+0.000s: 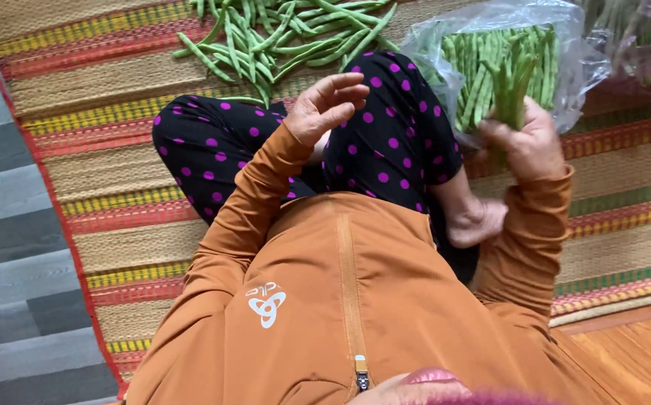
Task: Sorting and placing green beans into plastic bags while sitting on a mat.
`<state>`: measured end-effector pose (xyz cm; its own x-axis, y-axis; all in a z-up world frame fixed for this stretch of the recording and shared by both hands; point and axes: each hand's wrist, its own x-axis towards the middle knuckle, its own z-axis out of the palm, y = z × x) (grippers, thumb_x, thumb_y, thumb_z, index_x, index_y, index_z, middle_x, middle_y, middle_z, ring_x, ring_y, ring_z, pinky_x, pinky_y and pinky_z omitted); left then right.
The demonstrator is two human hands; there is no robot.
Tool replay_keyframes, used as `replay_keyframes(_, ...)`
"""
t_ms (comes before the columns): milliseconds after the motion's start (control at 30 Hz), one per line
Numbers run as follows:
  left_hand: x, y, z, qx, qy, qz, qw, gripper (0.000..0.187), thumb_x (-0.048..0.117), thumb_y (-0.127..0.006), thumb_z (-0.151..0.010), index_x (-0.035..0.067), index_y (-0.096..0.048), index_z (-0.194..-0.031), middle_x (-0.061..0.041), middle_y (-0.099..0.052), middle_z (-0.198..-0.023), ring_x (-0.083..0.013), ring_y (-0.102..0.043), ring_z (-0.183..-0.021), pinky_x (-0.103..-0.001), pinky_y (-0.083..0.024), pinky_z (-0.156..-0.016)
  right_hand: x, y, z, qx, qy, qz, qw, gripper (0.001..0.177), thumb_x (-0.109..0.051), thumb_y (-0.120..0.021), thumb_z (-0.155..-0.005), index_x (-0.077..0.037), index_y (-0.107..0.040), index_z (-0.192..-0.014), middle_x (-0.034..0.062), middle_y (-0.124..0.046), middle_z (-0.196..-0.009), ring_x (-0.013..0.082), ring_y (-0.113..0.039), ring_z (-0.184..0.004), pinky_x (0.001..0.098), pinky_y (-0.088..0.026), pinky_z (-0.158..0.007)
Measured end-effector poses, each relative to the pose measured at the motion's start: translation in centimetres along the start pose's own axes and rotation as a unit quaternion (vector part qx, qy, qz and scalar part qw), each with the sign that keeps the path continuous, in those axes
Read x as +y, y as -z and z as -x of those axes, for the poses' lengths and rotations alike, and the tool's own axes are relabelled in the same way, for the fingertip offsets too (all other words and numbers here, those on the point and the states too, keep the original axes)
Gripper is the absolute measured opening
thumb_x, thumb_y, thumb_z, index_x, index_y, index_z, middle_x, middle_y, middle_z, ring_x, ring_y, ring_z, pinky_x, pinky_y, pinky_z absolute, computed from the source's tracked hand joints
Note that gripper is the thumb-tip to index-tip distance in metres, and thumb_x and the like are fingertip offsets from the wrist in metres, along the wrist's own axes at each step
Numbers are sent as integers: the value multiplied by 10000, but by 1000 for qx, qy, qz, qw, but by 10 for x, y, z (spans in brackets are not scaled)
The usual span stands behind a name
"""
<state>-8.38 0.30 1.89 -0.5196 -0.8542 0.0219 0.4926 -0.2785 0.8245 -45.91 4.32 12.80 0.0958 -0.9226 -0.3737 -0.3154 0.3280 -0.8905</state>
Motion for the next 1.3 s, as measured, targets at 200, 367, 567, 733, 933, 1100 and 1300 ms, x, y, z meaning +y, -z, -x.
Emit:
replay_keyframes(200, -1, -19, -3, 17, 31, -17, 999, 465, -25, -690, -982, 63, -559, -1419, -121, -657, -1322, -188, -646, -1192, -303, -549, -1036, 54, 33, -63, 91, -194, 318, 924, 168, -6, -646, -997, 89, -568, -1112, 188, -615, -949, 279, -635, -679, 410, -576, -602)
replay_keyframes(367, 4, -5, 12, 79, 45, -15, 996, 436, 10, -699, -982, 59, -584, -1400, -110, -694, -1279, -166, -675, -1118, -271, -555, -972, 101, 59, -132, 124, -199, 434, 870, 155, 7, -661, -915, 98, -641, -1039, 233, -635, -968, 382, -631, -841, 509, -552, -770)
replay_keyframes(567, 7, 9, 28, 159, 81, -25, 984, 397, 95, -705, -973, 67, -617, -1358, -86, -735, -1209, -143, -716, -982, -232, -583, -827, 102, 56, -157, 153, -250, 398, 869, 261, -12, -691, -911, 87, -642, -1148, 213, -670, -1068, 350, -660, -953, 448, -552, -893)
replay_keyframes(733, 4, 16, 37, 176, 94, -10, 980, 416, 131, -717, -968, 75, -612, -1366, -88, -740, -1210, -154, -738, -994, -224, -593, -808, 96, 49, -149, 165, -278, 360, 875, 501, -209, -824, -942, 64, -586, -1288, 215, -657, -1209, 342, -652, -1113, 453, -501, -1028)
replay_keyframes(933, 2, 24, 48, 169, 93, -3, 981, 401, 105, -673, -993, 74, -588, -1384, -80, -720, -1229, -158, -726, -1042, -227, -578, -839, 100, 73, -130, 136, -206, 392, 886, 636, -374, -893, -952, 67, -588, -1294, 257, -640, -1218, 382, -635, -1098, 503, -519, -965)
replay_keyframes(1100, -7, 38, 59, 194, 100, 21, 976, 385, 84, -699, -983, 111, -629, -1361, -60, -742, -1218, -149, -736, -983, -225, -595, -772, 129, 77, -125, 202, 3, 414, 888, 248, -137, -640, -1051, -15, -741, -1242, 180, -760, -1158, 306, -708, -965, 422, -574, -797)
replay_keyframes(1300, -16, 51, 64, 226, 78, 20, 971, 393, 108, -730, -946, 76, -643, -1328, -72, -748, -1156, -142, -713, -924, -209, -525, -702, 211, 108, -161, 165, 46, 556, 814, 408, -393, -822, -1052, 6, -745, -1023, 255, -734, -903, 476, -657, -724, 519, -557, -692)
